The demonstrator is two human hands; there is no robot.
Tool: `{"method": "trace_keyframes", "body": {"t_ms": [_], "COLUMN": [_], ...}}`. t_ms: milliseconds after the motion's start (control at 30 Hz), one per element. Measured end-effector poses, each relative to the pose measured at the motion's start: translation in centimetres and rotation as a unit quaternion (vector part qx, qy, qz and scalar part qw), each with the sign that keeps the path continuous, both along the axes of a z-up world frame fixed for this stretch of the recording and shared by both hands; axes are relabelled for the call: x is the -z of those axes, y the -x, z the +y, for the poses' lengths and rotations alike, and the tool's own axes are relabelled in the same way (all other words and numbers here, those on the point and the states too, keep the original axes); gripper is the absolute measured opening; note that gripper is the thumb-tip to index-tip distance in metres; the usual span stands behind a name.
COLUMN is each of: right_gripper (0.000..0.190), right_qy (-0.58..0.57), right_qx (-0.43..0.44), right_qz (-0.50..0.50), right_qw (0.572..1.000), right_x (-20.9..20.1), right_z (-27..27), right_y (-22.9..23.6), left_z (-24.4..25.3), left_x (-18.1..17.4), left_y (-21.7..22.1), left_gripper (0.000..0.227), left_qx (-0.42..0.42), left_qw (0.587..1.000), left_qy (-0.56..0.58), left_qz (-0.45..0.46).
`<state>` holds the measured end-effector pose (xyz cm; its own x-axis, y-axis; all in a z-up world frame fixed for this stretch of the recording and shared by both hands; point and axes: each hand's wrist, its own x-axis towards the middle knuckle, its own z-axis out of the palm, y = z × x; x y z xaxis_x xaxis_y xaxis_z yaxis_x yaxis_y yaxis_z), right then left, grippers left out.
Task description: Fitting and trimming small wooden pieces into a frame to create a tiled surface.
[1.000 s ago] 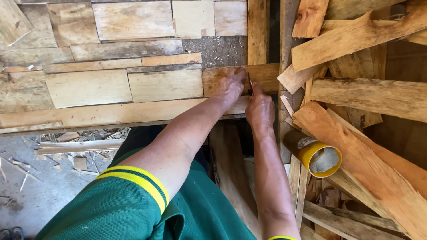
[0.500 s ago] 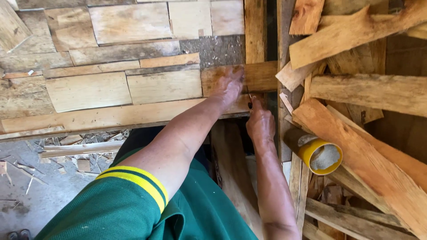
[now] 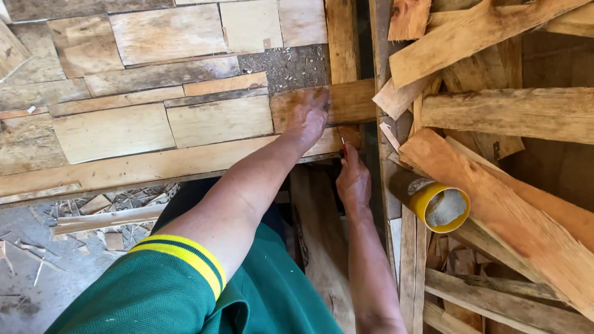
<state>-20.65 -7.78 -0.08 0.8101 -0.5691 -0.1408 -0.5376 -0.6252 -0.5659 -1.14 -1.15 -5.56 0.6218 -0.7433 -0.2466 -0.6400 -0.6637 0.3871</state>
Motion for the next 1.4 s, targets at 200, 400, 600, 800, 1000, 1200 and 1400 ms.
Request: {"method": "trace_keyframes", "body": {"t_ms": [200,400,600,800,1000,1200,1400], "right_gripper": [0.048,0.048,0.041,0.042,0.041,0.047,0.045], "right_qy": [0.032,0.011,0.023,0.038,0.041,0.062,0.057], "right_qx": [-0.004,0.015,0.013,-0.004,0.006,-0.01,-0.043], "right_qz": [-0.113,-0.041,-0.042,-0.051,0.027,0.096,0.119], "right_qw": [0.993,0.999,0.999,0.998,0.999,0.993,0.99], "right_x": [-0.5,-0.1,0.5,0.1,-2.4,-3.4,-5.5], "right_z": [0.1,-1.2,-2.0,-1.8,-1.3,-2.0,-2.4], "right_y": [-0.8,-6.8,-9.2,-9.3,-10.7,-11.7,-11.8], "left_z": [0.5,0.2,0.4,0.7,-0.1,-0.8,-0.6], "left_x": [-5.1,-1.8,0.5,-8.9,-6.4,5.1,-2.5], "left_y": [-0.4,-0.2,0.2,-1.1,-1.1,0.9,-0.2], "left_gripper": [0.055,0.037,0.055,0.062,0.073,0.06,0.069], "left_qx": [-0.133,0.098,-0.097,-0.211,-0.057,0.068,-0.157], "left_qw": [0.968,0.993,0.979,0.904,0.975,0.994,0.961], "left_qy": [0.051,-0.052,0.09,0.052,-0.086,0.019,0.035], "left_qz": [0.208,-0.028,0.154,0.369,0.196,-0.084,0.224]}}
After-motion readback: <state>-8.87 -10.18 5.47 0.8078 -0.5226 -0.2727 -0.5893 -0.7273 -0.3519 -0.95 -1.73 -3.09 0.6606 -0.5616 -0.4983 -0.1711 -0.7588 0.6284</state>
